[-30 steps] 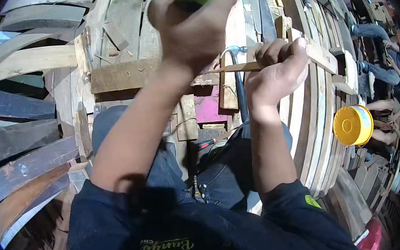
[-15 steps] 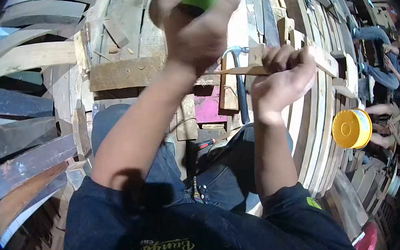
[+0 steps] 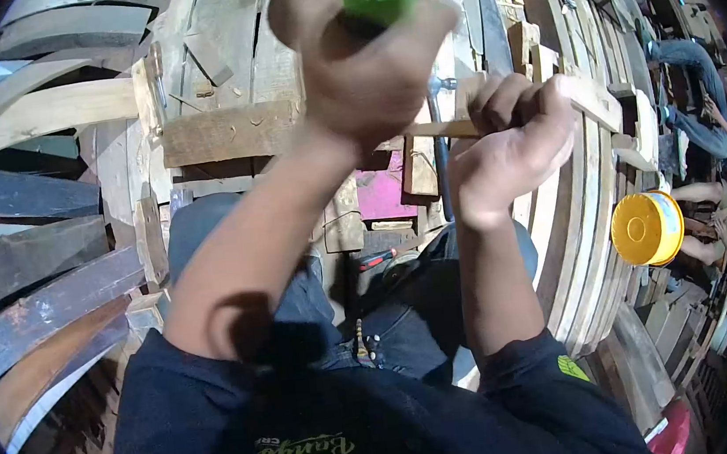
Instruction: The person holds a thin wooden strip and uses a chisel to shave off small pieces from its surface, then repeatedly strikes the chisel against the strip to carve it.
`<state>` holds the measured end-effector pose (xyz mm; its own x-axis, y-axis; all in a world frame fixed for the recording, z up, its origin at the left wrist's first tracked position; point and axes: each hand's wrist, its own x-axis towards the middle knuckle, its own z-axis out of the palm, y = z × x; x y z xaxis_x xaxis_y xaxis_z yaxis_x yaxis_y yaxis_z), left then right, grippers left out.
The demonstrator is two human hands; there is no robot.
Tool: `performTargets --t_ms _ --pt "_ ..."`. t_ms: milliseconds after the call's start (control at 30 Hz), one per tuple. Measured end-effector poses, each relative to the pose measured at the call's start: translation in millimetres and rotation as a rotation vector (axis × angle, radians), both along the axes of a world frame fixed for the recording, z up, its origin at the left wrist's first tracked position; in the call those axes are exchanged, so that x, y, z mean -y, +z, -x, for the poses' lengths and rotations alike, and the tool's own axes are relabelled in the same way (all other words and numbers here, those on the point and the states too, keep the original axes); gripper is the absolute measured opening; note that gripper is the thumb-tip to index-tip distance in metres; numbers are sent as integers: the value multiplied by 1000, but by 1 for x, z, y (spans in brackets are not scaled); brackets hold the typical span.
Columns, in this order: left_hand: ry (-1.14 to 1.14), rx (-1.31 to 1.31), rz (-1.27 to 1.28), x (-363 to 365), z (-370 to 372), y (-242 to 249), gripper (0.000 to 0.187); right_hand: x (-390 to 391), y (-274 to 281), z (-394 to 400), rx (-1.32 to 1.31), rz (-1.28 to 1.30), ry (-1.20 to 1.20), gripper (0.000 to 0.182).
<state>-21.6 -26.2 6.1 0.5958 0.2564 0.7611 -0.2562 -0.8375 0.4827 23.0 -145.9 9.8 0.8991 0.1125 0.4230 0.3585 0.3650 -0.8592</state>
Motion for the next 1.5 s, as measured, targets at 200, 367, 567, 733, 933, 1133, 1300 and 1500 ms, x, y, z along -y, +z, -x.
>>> performTargets --t_ms 200,367,567,733,933,1133,1300,1500 --pt "-107 2 604 -3 0 3 7 8 -3 -7 -43 -29 9 41" --pt "108 104 92 -2 -9 -10 4 6 -6 -12 -16 13 -114 38" --pt "28 99 197 -13 3 10 9 9 -3 -10 -100 -77 -48 43" --pt "-83 136 362 10 5 0 10 5 0 -11 -209 -145 -140 46" --pt "-155 15 692 24 7 -5 8 7 -7 -6 109 224 -284 46" --pt "-170 103 842 10 0 -6 7 10 -3 -3 -96 110 -178 46" --pt "-99 -62 876 31 -8 -36 5 9 0 -6 -97 48 -74 45" --pt "-101 3 981 19 14 52 6 15 -20 -24 -36 95 -117 13"
